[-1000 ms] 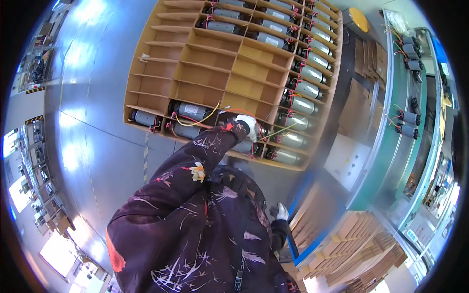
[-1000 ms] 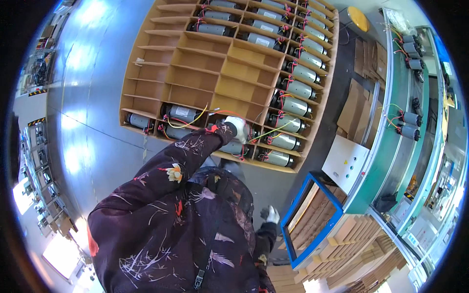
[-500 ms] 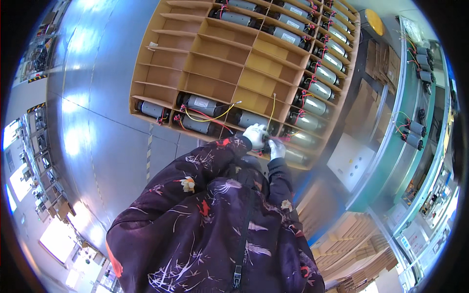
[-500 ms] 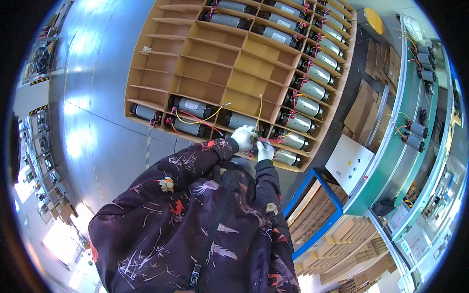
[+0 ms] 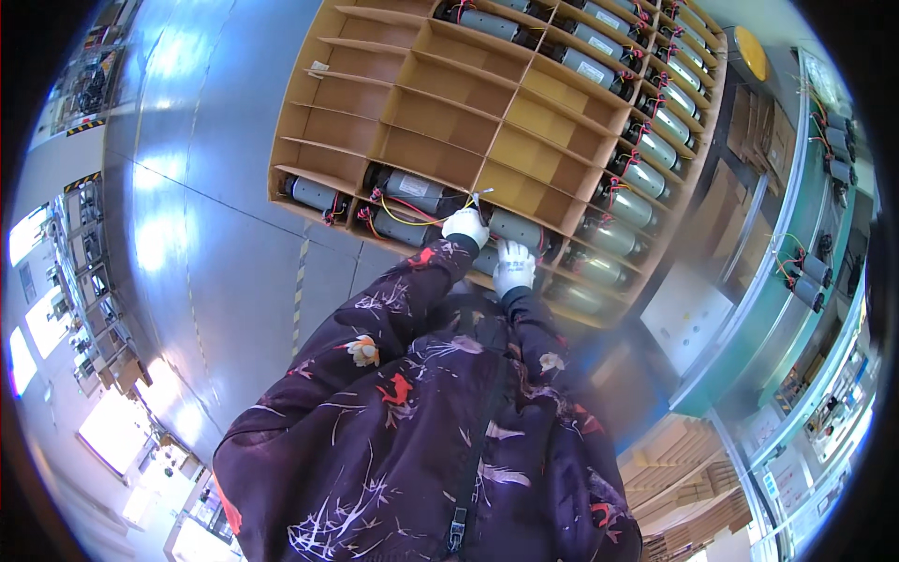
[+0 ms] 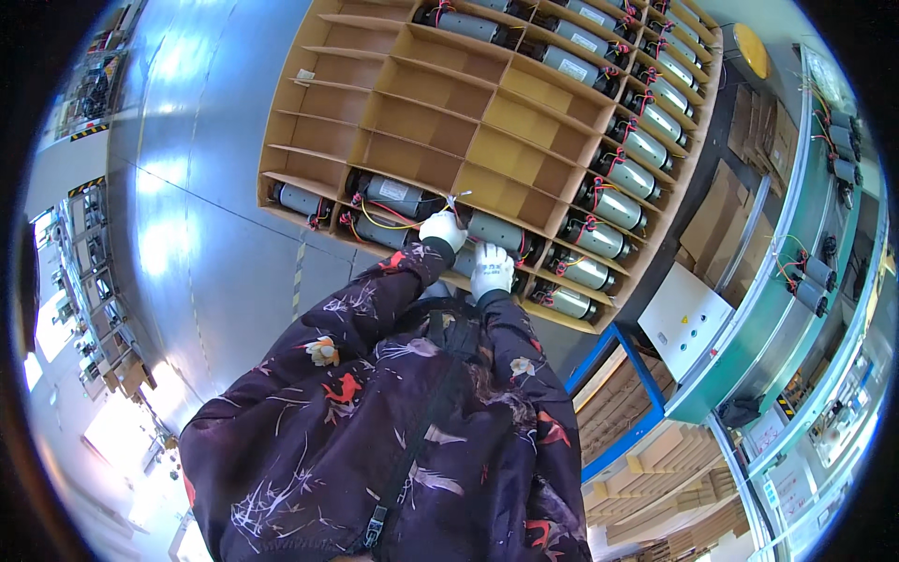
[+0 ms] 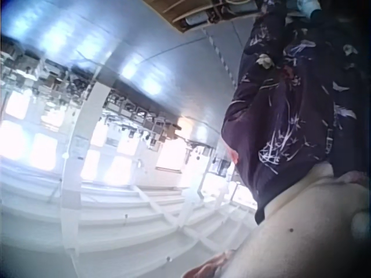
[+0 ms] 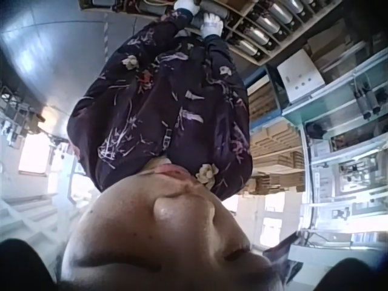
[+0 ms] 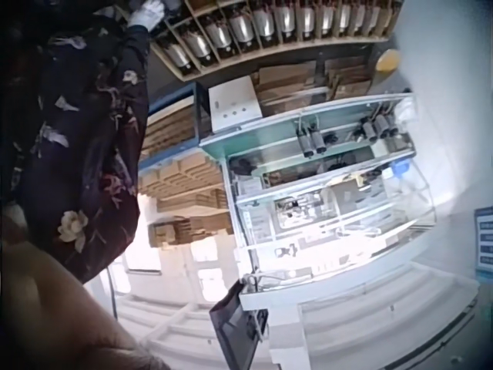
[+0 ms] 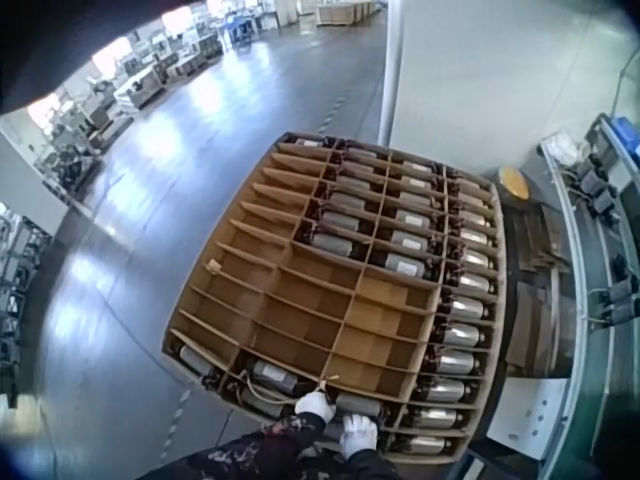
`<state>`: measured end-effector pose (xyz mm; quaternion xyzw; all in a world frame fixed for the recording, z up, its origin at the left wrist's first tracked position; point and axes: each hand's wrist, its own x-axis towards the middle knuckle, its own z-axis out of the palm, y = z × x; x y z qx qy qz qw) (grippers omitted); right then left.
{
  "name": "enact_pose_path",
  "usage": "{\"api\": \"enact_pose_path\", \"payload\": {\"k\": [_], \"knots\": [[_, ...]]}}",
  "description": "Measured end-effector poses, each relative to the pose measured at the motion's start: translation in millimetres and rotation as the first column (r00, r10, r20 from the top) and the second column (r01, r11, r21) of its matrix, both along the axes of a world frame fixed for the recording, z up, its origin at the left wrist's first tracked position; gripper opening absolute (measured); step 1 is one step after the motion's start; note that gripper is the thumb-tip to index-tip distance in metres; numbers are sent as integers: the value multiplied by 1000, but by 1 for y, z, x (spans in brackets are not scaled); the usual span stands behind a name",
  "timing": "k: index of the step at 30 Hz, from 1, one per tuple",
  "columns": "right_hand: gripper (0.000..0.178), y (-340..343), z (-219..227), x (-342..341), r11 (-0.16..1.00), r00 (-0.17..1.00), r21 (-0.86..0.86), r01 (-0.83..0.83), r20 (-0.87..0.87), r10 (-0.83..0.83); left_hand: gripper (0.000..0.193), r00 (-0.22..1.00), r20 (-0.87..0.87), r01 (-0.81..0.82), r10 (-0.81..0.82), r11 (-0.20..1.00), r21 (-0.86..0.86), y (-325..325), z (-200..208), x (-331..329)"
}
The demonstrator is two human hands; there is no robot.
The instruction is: Transferring electronic components from a storage rack to a workbench and performing assembly tasks.
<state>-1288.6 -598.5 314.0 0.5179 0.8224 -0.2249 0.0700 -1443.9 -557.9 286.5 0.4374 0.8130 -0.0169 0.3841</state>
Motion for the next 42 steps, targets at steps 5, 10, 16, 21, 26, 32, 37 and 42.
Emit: {"api": "enact_pose_path", "payload": {"k": [5,10,16,21,26,32,37,42], "knots": [[52,-7,-32,-11,997,986,-65,28,-162,-39,26,994,-61,91,-94,994,-52,1,8,4],[49,11,-37,-30,962,985,-253,99,164,-59,19,997,-79,17,-23,997,-71,-9,0,0],[52,8,-53,1,964,990,-256,73,137,-39,19,997,-13,-68,69,994,83,-20,5,1],[56,-11,-43,-8,996,991,-78,-37,-127,26,23,997,-79,17,-13,998,53,-24,-11,2],[52,23,-31,-26,937,969,-319,140,238,-64,20,998,-60,19,-14,996,83,-29,-6,-2],[46,47,-30,-26,775,865,-528,349,500,-49,28,955,140,173,-260,876,450,-86,46,-43],[38,32,-64,1,858,867,-435,272,497,-23,40,991,130,-22,-19,952,305,-152,66,-100],[28,33,-129,4,797,827,-604,-6,444,344,43,990,117,-98,79,982,161,-179,76,-135]]}}
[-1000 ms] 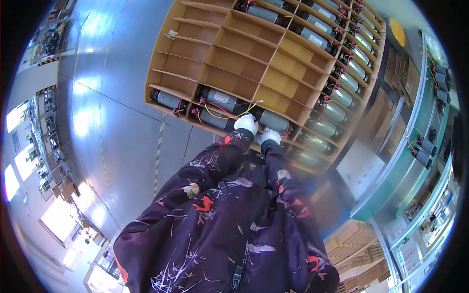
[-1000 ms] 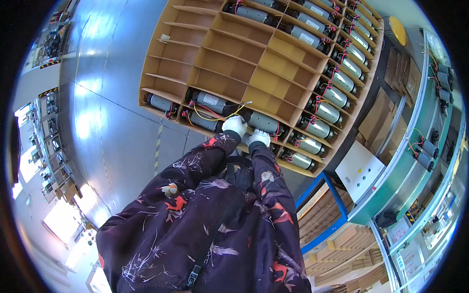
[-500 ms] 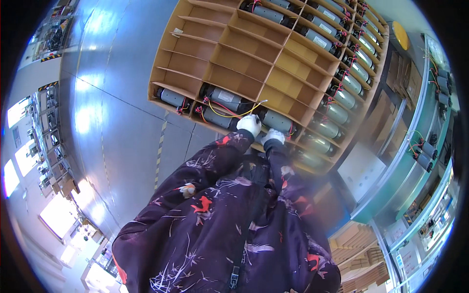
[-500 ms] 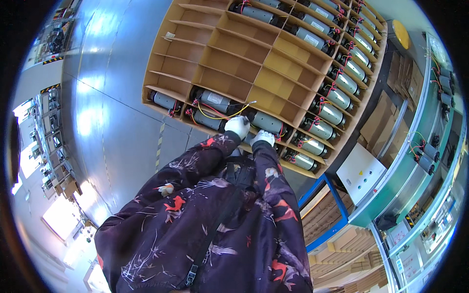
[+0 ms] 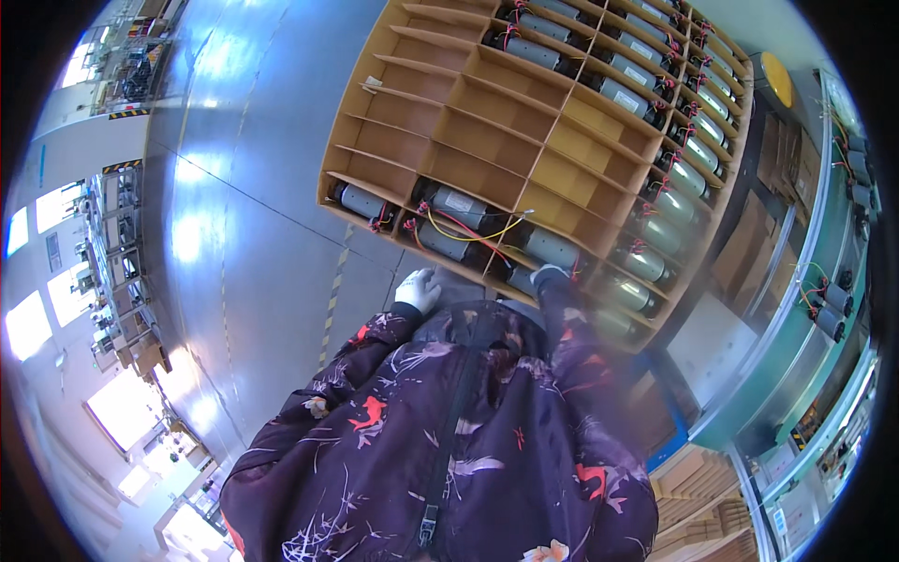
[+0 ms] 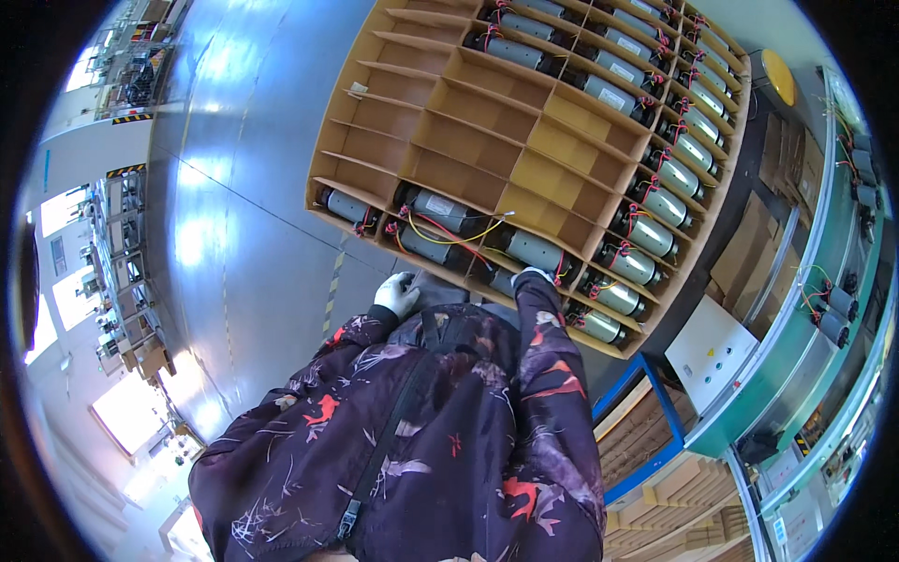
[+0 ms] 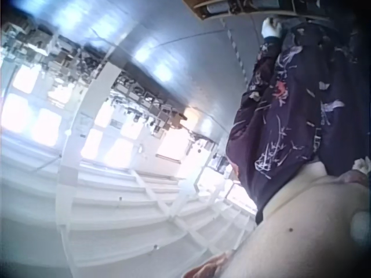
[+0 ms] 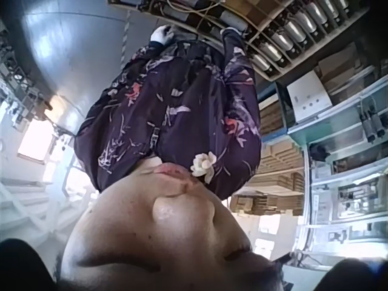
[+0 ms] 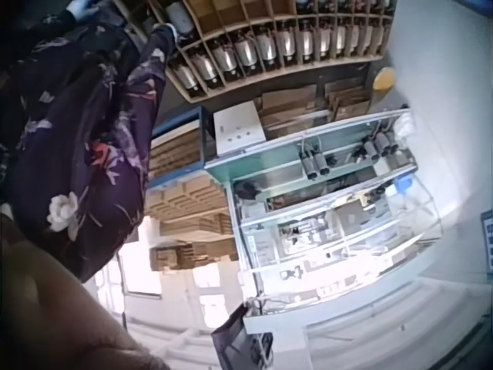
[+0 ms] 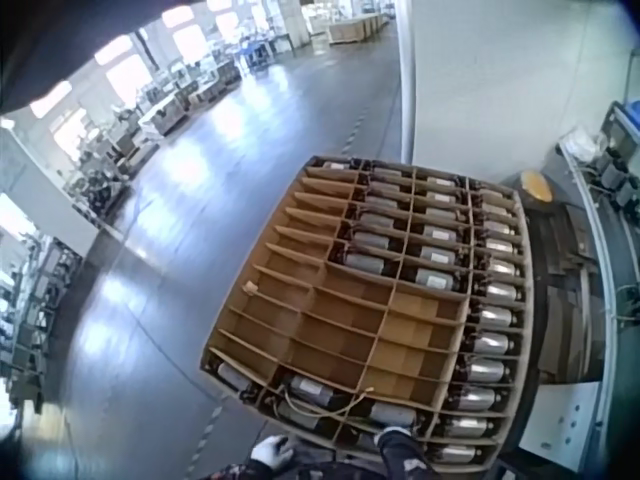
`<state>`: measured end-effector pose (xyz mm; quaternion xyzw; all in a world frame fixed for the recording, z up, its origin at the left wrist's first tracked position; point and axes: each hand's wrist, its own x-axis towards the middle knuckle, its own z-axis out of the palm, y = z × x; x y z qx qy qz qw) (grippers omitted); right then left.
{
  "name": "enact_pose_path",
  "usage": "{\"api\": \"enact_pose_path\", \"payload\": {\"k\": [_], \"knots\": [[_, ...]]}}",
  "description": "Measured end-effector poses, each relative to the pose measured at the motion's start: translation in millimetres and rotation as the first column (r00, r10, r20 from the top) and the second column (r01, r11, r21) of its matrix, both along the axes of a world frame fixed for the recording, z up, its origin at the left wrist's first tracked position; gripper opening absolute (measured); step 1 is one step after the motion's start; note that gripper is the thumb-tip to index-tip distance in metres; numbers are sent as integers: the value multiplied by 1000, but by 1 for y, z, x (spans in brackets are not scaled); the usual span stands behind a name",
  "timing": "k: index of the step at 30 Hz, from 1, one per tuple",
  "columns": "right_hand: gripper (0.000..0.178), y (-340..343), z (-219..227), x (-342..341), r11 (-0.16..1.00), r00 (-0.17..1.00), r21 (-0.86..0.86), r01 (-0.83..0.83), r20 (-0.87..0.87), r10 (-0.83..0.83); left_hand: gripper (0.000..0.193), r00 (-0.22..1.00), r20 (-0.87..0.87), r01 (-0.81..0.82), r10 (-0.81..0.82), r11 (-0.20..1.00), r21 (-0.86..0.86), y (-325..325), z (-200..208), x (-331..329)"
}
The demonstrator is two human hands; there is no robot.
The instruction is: Transferring electronic components from a storage rack to a workbench and performing assembly tasks.
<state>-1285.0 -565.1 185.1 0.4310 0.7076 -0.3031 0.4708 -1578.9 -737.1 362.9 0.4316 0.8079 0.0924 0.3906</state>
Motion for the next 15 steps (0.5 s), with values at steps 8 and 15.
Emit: {"api": "enact_pose_path", "payload": {"k": [8,15], "knots": [[56,7,184,-93,893,775,294,340,-625,-89,69,967,-243,143,-82,959,243,26,5,-29],[58,-7,131,-243,795,779,605,38,-517,356,74,952,-203,282,-228,912,297,55,-11,-77]]}}
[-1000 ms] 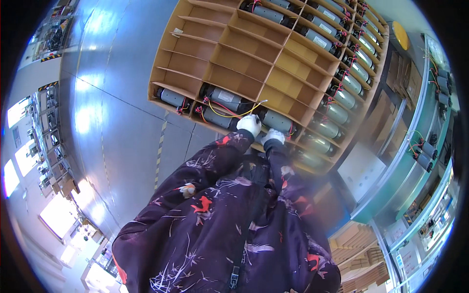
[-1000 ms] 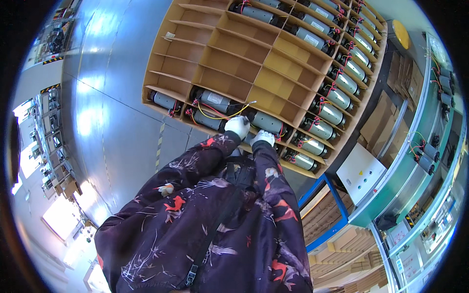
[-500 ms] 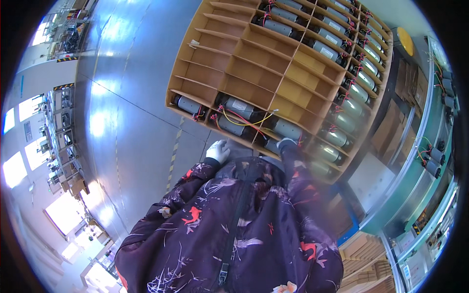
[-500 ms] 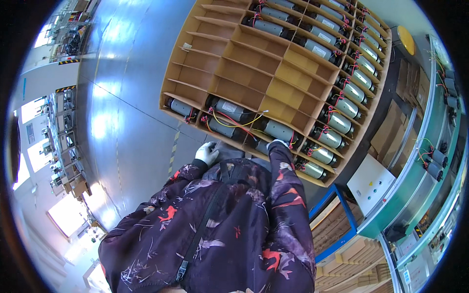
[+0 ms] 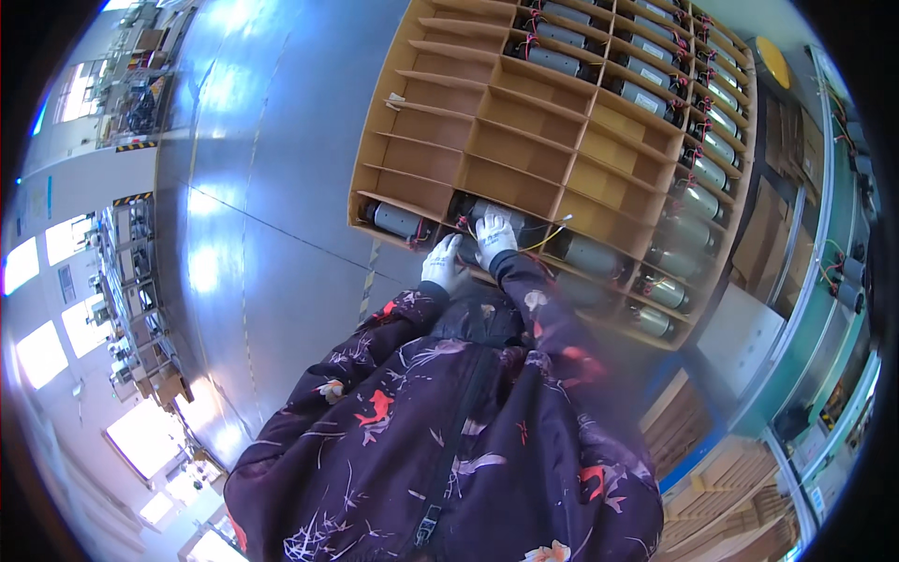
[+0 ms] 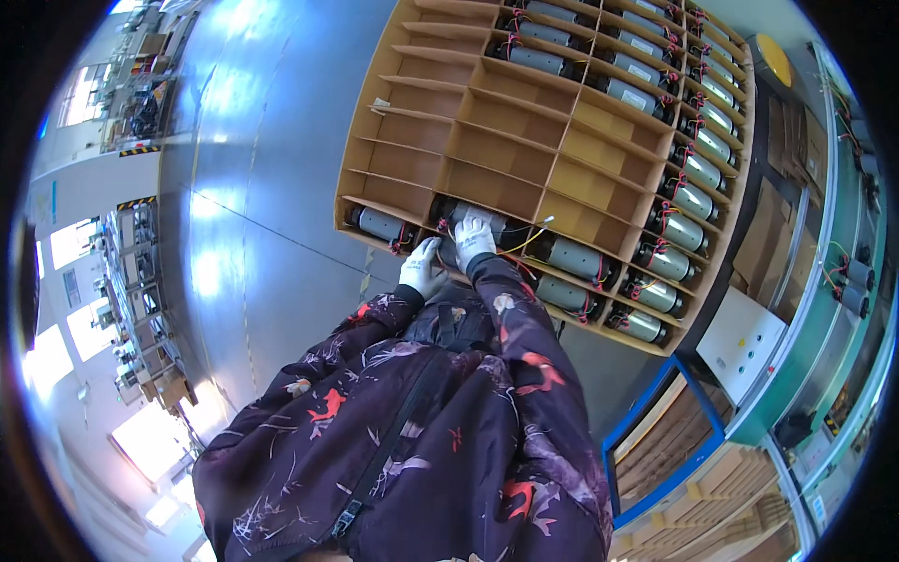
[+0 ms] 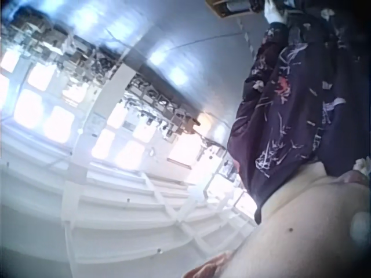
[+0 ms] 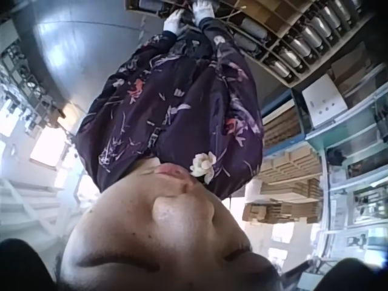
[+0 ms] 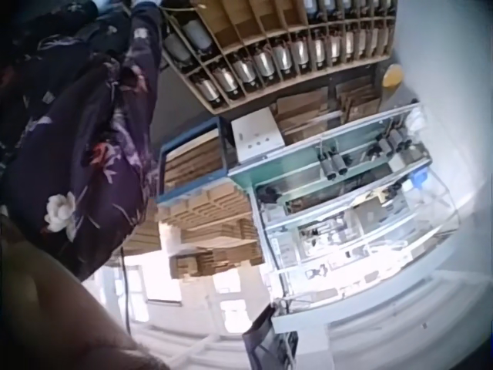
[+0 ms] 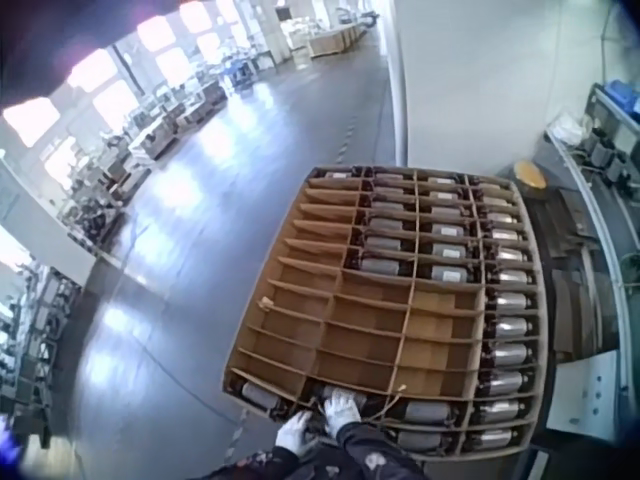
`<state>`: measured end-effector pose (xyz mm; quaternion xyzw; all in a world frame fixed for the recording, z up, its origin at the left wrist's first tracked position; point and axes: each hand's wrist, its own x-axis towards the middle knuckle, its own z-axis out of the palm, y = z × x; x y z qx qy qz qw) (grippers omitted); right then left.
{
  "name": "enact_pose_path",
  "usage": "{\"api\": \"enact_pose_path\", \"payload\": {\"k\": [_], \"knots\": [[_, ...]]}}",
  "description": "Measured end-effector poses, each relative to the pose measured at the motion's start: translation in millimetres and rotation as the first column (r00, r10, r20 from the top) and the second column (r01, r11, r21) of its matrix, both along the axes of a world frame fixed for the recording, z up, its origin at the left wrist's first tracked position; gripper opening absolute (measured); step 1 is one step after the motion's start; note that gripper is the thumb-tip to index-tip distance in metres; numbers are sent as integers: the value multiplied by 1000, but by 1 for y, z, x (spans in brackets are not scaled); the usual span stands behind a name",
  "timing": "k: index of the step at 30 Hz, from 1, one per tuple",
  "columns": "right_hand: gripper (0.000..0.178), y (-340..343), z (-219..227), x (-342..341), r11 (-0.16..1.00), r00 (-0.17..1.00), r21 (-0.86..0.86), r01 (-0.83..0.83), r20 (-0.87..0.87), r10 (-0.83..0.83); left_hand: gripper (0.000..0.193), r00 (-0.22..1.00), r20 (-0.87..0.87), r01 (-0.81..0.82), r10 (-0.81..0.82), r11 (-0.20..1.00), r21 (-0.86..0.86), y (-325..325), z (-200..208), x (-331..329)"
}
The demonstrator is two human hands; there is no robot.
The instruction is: Transferring electronic components from a storage rack to a workbench and performing assembly tasks.
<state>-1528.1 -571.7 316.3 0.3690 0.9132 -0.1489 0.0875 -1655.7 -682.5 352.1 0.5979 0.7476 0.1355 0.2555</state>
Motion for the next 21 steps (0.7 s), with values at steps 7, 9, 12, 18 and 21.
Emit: {"api": "enact_pose_path", "payload": {"k": [7,9,12,18,21], "knots": [[29,-3,-55,-24,973,974,-84,213,102,-204,77,965,14,262,-262,965,29,34,1,-44],[31,7,-51,-21,956,969,-161,245,86,-233,78,931,-21,366,-366,930,39,42,0,-53],[37,32,-38,-11,776,943,-553,305,63,-326,76,801,-145,582,-580,813,-35,47,-4,-64],[45,38,-49,51,572,762,-606,554,92,-641,66,548,-302,802,-780,593,-76,83,-18,-60],[38,32,-29,27,595,700,-376,711,298,-649,49,458,-272,839,-846,512,-182,99,-24,-58]]}}
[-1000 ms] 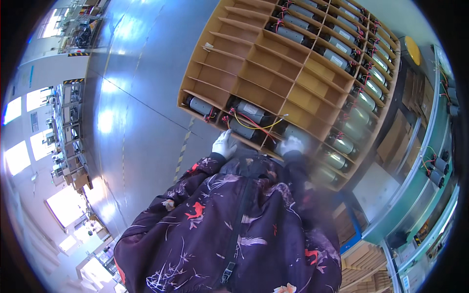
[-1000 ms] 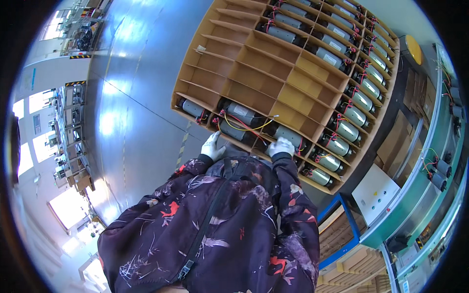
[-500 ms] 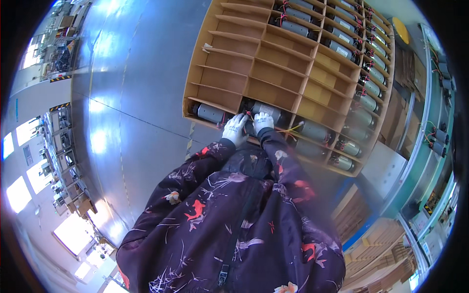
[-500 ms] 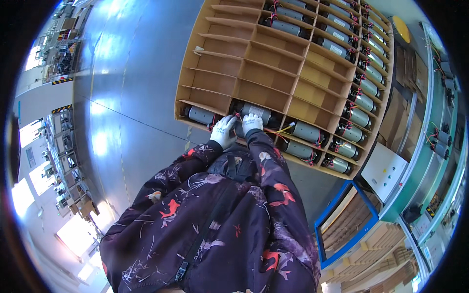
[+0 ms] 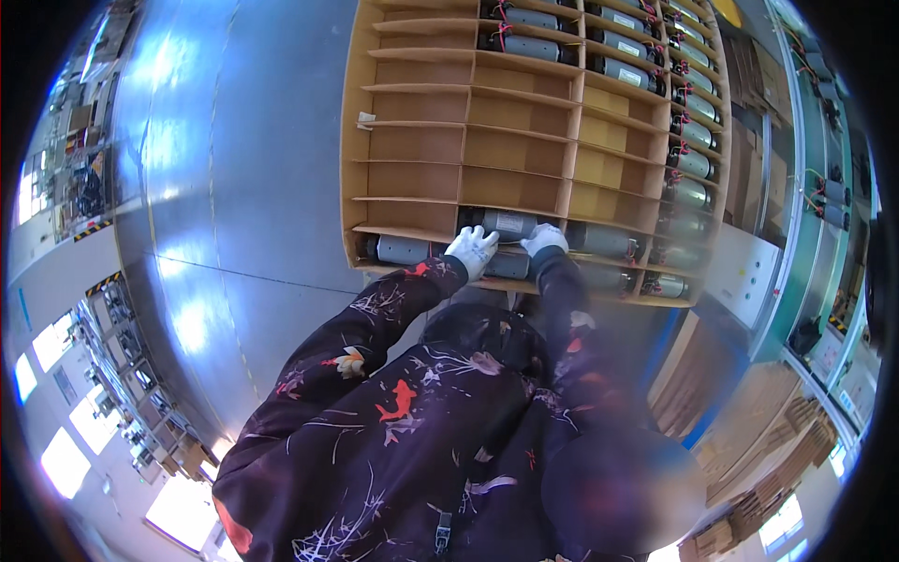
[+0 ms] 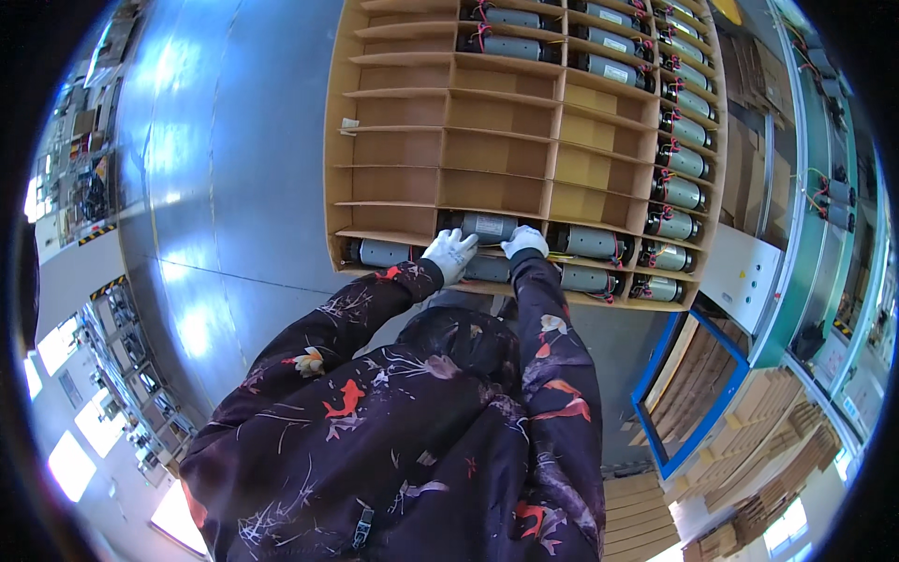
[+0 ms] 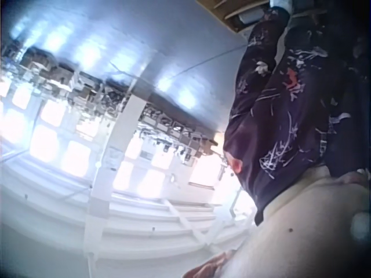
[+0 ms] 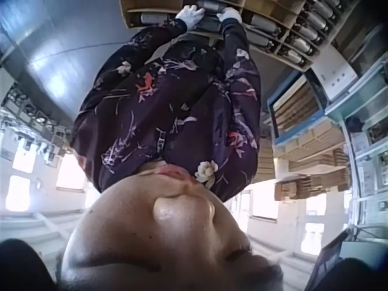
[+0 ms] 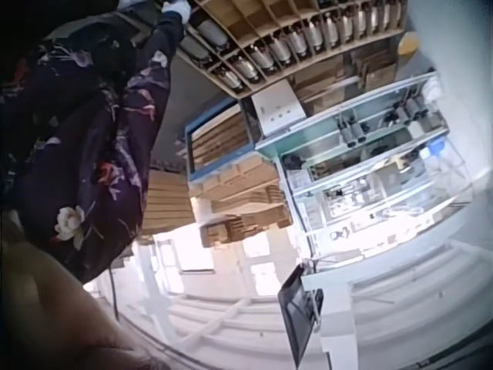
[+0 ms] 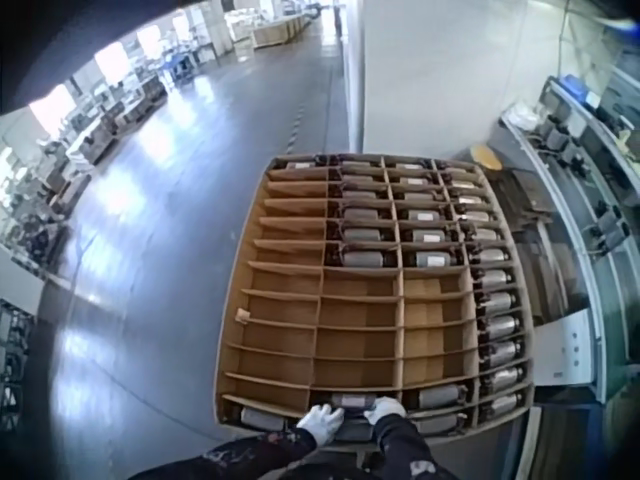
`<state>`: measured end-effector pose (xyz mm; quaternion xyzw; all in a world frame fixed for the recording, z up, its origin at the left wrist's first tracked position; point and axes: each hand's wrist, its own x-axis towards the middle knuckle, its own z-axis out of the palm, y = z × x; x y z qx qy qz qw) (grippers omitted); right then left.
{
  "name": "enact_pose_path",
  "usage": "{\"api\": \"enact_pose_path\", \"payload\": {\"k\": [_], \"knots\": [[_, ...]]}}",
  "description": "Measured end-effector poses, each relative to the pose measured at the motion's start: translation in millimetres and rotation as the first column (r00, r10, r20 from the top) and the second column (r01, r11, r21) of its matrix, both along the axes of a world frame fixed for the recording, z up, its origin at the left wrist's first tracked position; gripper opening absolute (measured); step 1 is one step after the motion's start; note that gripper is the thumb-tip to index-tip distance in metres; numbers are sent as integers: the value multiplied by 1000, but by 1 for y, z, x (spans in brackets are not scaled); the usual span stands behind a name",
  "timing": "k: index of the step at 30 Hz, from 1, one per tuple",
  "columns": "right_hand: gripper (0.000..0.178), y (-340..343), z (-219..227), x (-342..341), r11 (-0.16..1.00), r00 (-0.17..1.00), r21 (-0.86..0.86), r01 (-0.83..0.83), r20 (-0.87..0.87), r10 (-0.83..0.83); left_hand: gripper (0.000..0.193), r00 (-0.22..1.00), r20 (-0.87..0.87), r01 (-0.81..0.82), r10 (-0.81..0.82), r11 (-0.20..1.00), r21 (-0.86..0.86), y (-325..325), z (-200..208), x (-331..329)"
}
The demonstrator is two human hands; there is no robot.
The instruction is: Transferring electronic components from a storage rack to a workbench and performing assembly tasks.
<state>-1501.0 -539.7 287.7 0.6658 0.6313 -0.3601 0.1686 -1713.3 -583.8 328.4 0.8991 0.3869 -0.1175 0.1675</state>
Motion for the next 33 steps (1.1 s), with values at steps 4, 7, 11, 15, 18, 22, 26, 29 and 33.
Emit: {"api": "enact_pose_path", "payload": {"k": [4,7,11,15,18,22,26,29,33], "knots": [[31,-13,15,-34,1000,961,-3,-13,276,13,34,989,-17,144,-145,987,-74,26,6,-1],[32,-31,20,-60,956,927,134,-261,313,210,32,978,-15,208,-208,977,-40,37,0,-12],[56,-63,22,-85,918,889,16,-397,255,380,35,964,-51,259,-263,964,-67,45,2,-12],[57,-38,-4,-62,965,978,-170,-198,36,207,37,961,-74,262,-266,963,-57,48,8,-2],[46,-21,-12,-57,943,998,-327,-63,-23,59,36,964,-101,241,-245,969,-46,42,9,6],[38,-50,-19,-66,973,966,-35,-227,122,230,33,951,-243,175,-190,981,-80,29,20,16],[31,-55,-18,-28,967,964,-50,-249,83,253,32,939,-329,95,-105,994,-44,15,26,31],[27,-30,-36,13,973,989,-176,-148,-20,147,28,945,-319,89,-66,994,58,19,20,76],[34,-95,-1,65,708,930,689,-151,-144,338,35,840,-529,-104,119,993,59,-11,19,82]]}}
